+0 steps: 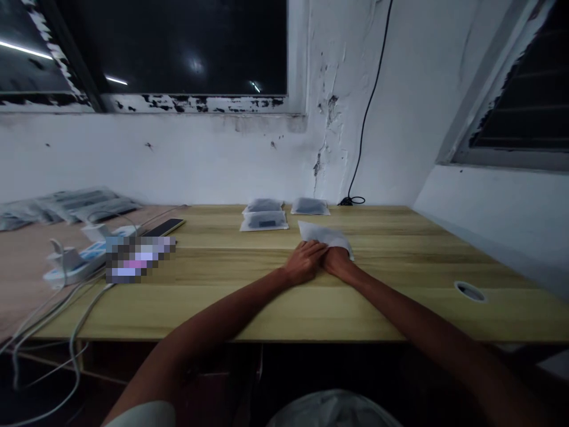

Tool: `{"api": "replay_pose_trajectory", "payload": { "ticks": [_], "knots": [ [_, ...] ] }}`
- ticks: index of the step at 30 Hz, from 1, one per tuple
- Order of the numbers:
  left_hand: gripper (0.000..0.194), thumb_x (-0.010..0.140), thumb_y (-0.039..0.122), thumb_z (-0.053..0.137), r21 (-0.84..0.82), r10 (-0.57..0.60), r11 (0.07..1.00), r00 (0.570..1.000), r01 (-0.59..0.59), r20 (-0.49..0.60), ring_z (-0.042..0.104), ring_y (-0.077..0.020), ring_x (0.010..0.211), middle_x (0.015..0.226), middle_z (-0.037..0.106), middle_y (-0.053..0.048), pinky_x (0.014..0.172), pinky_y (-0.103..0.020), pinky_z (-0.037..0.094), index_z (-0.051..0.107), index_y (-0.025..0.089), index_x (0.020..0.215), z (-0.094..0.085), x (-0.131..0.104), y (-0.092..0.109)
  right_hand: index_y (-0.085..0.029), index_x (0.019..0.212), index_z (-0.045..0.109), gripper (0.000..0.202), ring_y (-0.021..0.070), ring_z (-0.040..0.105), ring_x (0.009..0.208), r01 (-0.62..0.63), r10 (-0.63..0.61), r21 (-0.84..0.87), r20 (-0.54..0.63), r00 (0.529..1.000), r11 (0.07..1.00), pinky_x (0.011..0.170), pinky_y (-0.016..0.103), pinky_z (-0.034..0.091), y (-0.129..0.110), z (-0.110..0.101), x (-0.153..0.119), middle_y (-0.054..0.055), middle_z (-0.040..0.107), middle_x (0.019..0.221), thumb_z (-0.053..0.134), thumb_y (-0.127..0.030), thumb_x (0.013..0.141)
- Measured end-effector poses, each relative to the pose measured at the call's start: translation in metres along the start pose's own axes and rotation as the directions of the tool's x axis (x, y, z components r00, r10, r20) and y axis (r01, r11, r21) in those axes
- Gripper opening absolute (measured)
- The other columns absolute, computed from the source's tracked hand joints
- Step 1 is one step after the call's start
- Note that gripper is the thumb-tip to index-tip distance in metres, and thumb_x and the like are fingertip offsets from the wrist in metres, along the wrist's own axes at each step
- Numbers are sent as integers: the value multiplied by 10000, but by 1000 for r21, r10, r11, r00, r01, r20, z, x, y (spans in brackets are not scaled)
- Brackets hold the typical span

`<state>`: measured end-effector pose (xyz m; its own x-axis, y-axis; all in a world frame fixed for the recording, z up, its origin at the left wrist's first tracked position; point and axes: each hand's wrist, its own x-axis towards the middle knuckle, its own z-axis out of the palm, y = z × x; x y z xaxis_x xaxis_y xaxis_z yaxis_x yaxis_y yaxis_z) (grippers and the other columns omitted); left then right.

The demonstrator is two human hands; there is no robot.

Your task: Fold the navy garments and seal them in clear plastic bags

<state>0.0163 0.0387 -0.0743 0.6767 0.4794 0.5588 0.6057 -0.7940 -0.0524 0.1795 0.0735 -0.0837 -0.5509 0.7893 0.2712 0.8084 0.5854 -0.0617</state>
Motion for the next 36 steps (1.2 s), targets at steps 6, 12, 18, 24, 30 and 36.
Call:
{"api": "replay_pose_trajectory", "payload": {
  "ticks": [6,12,18,24,30,36],
  "knots": [
    [149,829,164,552,92,-189,977,981,193,-48,570,-238,956,977,651,-120,849,-366,460,624,147,958,-7,-5,-28,-127,1239,584,368,245,591,1137,297,-279,79,-183,943,952,990,371,452,-5,-13,-10,158,644,1212,486,-120,885],
    [121,802,103,542,171,-391,915,908,365,154,600,-211,831,910,641,-104,708,-292,452,612,153,887,-18,-7,-46,-211,1335,528,642,301,515,1184,265,-198,155,-350,916,952,1024,487,434,24,-38,-22,136,544,1271,753,-273,738],
    [183,788,156,585,310,-456,876,842,369,288,621,-241,872,949,653,-113,749,-333,477,621,160,967,-19,-4,-45,-223,1269,579,625,268,531,1199,309,-226,332,-265,937,891,1020,454,445,44,-29,-17,128,538,1306,796,-246,684],
    [303,725,188,632,187,-174,971,978,150,119,552,-258,1013,1056,608,-127,883,-375,475,584,163,1023,-25,-9,-37,-192,964,698,203,237,587,1147,431,-309,274,-394,866,859,984,430,489,31,-18,-14,112,596,1254,620,-92,806],
    [180,910,301,516,28,53,998,999,-53,1,581,-212,917,969,625,-105,824,-352,490,567,168,1020,-13,-5,-18,-171,1003,683,155,221,635,1032,530,-414,76,-537,735,844,908,386,541,16,-8,-11,112,678,1076,566,-199,905],
    [112,943,229,465,24,85,996,996,-85,-7,569,-179,804,862,616,-78,719,-296,475,552,171,903,-21,-3,-21,-182,815,668,187,183,652,800,455,-356,49,-553,753,889,749,316,553,22,-9,-9,61,689,843,589,-315,918]
  ]
}}
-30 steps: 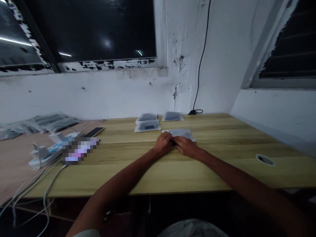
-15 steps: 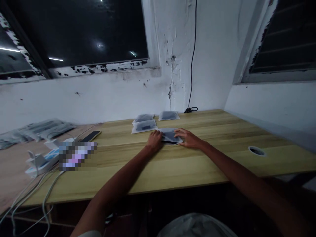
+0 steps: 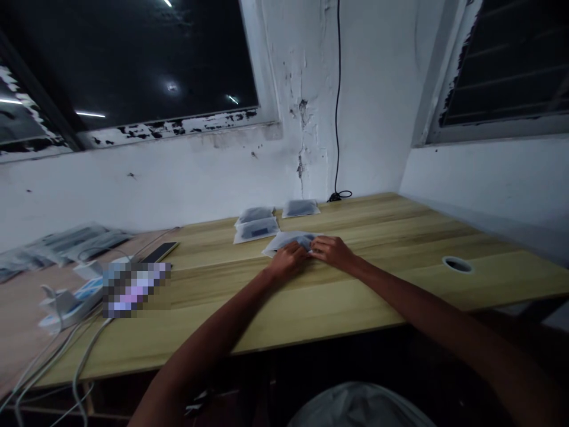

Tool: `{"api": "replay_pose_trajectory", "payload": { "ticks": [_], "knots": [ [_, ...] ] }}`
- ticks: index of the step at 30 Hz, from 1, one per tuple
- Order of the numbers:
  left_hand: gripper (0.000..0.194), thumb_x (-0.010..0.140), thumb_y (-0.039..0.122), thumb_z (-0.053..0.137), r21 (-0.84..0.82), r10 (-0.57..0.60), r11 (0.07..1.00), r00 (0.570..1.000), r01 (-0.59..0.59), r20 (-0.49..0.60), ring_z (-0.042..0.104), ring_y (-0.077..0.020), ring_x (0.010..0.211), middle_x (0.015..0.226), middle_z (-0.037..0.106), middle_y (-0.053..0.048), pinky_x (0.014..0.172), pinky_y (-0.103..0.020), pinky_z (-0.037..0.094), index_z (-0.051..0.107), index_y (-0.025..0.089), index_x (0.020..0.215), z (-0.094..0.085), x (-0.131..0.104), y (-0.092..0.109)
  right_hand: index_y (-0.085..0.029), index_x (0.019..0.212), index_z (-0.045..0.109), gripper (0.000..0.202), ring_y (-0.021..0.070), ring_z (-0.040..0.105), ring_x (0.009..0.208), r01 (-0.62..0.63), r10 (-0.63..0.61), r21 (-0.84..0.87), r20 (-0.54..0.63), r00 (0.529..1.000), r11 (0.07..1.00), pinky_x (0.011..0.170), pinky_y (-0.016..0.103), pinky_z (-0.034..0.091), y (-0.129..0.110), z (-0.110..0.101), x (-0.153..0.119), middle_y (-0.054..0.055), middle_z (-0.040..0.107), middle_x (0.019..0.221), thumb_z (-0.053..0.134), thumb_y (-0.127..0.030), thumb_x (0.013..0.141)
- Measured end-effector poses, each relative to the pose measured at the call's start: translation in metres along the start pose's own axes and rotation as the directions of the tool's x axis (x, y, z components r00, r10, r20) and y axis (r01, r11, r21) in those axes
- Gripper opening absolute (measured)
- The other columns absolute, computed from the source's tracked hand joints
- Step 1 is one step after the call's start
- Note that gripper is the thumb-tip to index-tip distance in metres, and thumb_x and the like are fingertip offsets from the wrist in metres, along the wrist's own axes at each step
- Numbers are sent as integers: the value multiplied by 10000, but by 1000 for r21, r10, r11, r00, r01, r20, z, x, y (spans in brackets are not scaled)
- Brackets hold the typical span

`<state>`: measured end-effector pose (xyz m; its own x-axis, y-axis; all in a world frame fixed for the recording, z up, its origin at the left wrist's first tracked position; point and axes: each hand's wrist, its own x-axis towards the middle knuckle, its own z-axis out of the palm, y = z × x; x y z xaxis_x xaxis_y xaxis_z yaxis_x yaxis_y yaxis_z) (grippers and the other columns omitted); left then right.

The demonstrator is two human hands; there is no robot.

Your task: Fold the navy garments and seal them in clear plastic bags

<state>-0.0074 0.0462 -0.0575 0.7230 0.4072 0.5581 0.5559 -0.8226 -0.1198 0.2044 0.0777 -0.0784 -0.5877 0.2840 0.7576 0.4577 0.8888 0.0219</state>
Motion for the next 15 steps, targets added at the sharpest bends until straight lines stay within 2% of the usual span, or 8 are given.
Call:
{"api": "replay_pose_trajectory", "payload": {
  "ticks": [2,5,10,15],
  "knots": [
    [80,926,203,476,-5,-54,999,999,54,-2,554,-172,775,849,605,-76,685,-277,463,541,168,896,-3,-1,1,-178,818,665,195,166,650,759,-22,21,66,20,1000,998,709,288,549,2,0,0,50,680,819,588,-325,920],
    [65,910,186,485,-8,-117,993,993,117,-2,547,-176,782,846,599,-75,691,-276,460,547,166,915,-4,-2,4,-173,864,685,161,173,664,817,-17,7,156,60,998,988,761,304,555,-1,-2,1,64,689,885,572,-270,927],
    [185,956,292,481,33,-78,996,997,78,-21,566,-198,909,963,627,-91,828,-320,459,594,171,1038,-2,-4,6,-184,889,712,166,188,671,862,-77,66,147,78,995,986,807,325,554,-11,-6,4,78,698,941,548,-171,912],
    [223,979,296,442,105,-38,994,998,32,57,556,-206,893,925,628,-93,807,-328,422,624,167,994,-2,-1,3,-191,844,708,202,187,651,801,-105,90,129,116,989,986,751,320,544,-14,-8,7,71,684,866,520,-188,918]
  ]
}}
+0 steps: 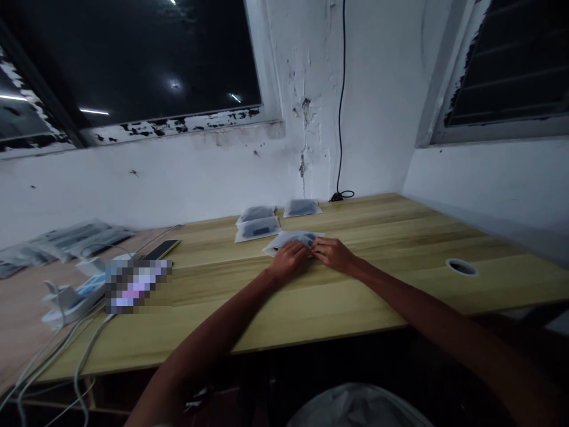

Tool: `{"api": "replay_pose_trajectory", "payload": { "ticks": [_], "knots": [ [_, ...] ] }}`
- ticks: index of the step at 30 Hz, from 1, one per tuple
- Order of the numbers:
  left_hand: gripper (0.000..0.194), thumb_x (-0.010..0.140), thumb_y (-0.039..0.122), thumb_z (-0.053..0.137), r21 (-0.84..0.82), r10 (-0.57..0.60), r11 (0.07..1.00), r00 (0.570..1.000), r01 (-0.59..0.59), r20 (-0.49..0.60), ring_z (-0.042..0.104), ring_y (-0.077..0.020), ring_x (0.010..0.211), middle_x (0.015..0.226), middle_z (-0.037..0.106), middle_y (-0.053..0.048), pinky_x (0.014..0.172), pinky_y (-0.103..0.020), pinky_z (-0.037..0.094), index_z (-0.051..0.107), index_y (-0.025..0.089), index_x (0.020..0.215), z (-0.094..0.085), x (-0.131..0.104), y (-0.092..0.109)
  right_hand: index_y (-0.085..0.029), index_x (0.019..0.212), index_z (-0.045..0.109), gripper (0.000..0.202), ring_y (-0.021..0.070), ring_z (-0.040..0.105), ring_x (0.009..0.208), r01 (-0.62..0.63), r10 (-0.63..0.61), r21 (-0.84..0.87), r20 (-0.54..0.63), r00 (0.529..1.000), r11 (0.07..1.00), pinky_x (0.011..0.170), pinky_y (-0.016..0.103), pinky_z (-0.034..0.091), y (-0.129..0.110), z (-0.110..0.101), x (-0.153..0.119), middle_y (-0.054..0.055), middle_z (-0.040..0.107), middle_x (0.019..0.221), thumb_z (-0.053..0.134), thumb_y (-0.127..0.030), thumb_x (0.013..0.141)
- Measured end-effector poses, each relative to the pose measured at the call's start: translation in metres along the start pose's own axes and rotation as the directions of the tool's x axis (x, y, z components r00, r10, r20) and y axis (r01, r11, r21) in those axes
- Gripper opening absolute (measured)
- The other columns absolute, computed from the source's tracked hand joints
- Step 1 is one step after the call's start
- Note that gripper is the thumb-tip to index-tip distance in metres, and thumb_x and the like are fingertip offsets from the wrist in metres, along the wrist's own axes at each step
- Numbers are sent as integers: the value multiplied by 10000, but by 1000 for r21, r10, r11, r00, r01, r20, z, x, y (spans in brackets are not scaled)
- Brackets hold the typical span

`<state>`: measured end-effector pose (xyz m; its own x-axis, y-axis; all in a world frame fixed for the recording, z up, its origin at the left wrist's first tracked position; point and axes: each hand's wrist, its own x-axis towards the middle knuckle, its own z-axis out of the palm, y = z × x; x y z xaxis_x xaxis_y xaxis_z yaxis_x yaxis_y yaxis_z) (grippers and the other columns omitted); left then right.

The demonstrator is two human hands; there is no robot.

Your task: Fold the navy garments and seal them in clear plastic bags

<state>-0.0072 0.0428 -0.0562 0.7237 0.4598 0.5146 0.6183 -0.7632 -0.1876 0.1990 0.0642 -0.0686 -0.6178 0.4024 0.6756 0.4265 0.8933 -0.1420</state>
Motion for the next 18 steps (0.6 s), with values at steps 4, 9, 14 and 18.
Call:
{"api": "replay_pose_trajectory", "payload": {
  "ticks": [4,9,14,18],
  "knots": [
    [249,987,284,419,84,-24,996,996,16,85,541,-212,895,894,625,-87,805,-339,379,630,171,917,-5,6,-15,-187,834,703,179,185,644,812,-16,19,95,-33,999,995,754,311,521,13,-17,4,70,680,865,538,-197,903],
    [293,996,269,384,207,-170,967,983,151,76,533,-219,919,884,615,-100,827,-352,372,619,157,864,-10,0,-48,-177,758,702,156,188,629,745,-196,218,144,-152,964,970,715,308,497,54,-59,-5,62,672,798,632,-283,848],
    [189,955,251,452,164,-213,967,971,193,111,545,-223,934,941,617,-102,834,-348,406,604,157,894,1,-7,-47,-167,733,688,93,178,611,735,-331,329,-29,-56,943,943,693,280,463,84,-72,-25,53,670,799,631,-189,804],
    [125,905,264,515,61,-210,977,963,203,171,563,-208,931,969,618,-93,828,-321,444,599,171,900,12,-8,-32,-173,808,690,260,201,607,875,-435,462,-296,27,886,851,792,283,448,79,-56,-30,68,673,886,546,13,699]
  ]
}}
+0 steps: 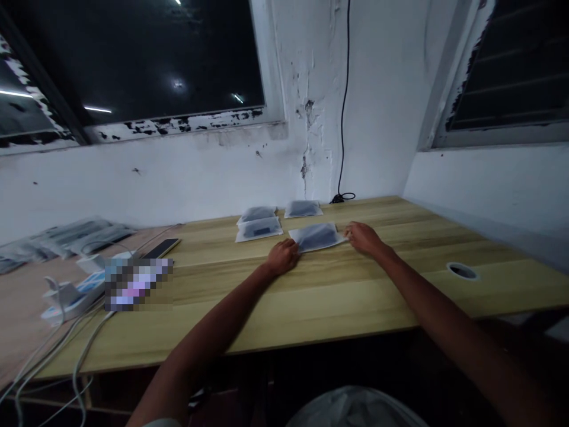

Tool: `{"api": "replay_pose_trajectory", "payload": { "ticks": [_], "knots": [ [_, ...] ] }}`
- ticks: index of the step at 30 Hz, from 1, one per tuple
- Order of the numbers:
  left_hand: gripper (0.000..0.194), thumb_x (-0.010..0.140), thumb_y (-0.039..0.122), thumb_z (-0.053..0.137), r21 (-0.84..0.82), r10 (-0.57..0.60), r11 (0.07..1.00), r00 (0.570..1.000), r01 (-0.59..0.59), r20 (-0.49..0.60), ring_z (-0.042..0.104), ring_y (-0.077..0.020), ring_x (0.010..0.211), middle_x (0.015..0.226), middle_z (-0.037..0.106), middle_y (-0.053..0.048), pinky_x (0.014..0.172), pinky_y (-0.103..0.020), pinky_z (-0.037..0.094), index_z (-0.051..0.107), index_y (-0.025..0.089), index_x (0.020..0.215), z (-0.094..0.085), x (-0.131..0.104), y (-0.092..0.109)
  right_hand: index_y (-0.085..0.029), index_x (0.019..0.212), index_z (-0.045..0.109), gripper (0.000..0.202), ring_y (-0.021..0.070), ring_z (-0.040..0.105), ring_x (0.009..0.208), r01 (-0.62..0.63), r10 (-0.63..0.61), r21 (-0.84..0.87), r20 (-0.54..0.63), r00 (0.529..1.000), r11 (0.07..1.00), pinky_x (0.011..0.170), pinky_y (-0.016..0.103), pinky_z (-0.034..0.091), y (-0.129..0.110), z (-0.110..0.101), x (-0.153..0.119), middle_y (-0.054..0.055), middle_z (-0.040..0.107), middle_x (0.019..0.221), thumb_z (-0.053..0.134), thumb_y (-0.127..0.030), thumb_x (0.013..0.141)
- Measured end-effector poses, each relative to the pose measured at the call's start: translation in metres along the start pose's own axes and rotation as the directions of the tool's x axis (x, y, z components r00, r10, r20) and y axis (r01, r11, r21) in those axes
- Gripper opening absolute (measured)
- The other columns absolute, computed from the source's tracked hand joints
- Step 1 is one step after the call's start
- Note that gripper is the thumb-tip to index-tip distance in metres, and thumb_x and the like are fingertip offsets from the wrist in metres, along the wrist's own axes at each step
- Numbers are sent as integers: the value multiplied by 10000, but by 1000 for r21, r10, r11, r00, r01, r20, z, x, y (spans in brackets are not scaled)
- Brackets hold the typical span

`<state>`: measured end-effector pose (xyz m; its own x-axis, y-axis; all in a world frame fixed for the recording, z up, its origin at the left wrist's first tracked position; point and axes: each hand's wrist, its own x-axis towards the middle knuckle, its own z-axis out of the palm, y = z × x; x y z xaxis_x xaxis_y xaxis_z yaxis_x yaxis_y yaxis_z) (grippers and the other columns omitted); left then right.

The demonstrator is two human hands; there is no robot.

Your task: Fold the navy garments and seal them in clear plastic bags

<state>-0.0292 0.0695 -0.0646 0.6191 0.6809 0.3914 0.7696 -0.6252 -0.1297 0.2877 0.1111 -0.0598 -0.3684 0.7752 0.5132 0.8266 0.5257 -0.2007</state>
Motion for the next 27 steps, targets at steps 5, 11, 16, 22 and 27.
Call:
{"api": "replay_pose_trajectory", "payload": {
  "ticks": [5,11,16,22,27],
  "knots": [
    [107,890,259,518,-71,-48,996,999,47,-7,563,-207,941,969,613,-92,832,-318,466,589,179,896,4,-1,0,-182,901,642,285,223,564,972,133,-133,14,-13,991,991,870,317,445,-43,17,-1,81,629,957,537,-4,705],
    [109,895,250,506,-95,-25,995,1000,24,-12,561,-206,949,973,611,-90,851,-317,471,581,172,901,6,-1,-2,-162,890,628,140,193,581,876,260,-286,251,74,955,932,802,297,459,-86,36,-8,68,631,917,546,-87,805],
    [123,859,177,518,-121,-30,992,1000,31,7,586,-195,939,976,630,-86,837,-296,480,584,170,963,3,-2,-5,-164,879,643,184,168,591,796,248,-290,333,84,953,910,747,272,461,-86,38,-10,48,643,888,566,-44,763],
    [160,884,180,495,-78,-18,997,998,23,66,621,-179,831,925,656,-79,749,-275,477,597,181,1007,-5,-2,-1,-178,1045,645,277,192,608,909,271,-273,226,-21,962,936,831,326,485,-83,37,-9,69,638,1021,603,-80,789],
    [146,895,172,464,-94,95,991,995,-99,-38,601,-173,795,861,640,-75,739,-266,467,565,173,1000,-3,-1,23,-174,933,681,113,223,605,925,379,-379,11,-36,925,925,826,347,497,-96,41,-10,79,654,938,651,-169,824]
  ]
}}
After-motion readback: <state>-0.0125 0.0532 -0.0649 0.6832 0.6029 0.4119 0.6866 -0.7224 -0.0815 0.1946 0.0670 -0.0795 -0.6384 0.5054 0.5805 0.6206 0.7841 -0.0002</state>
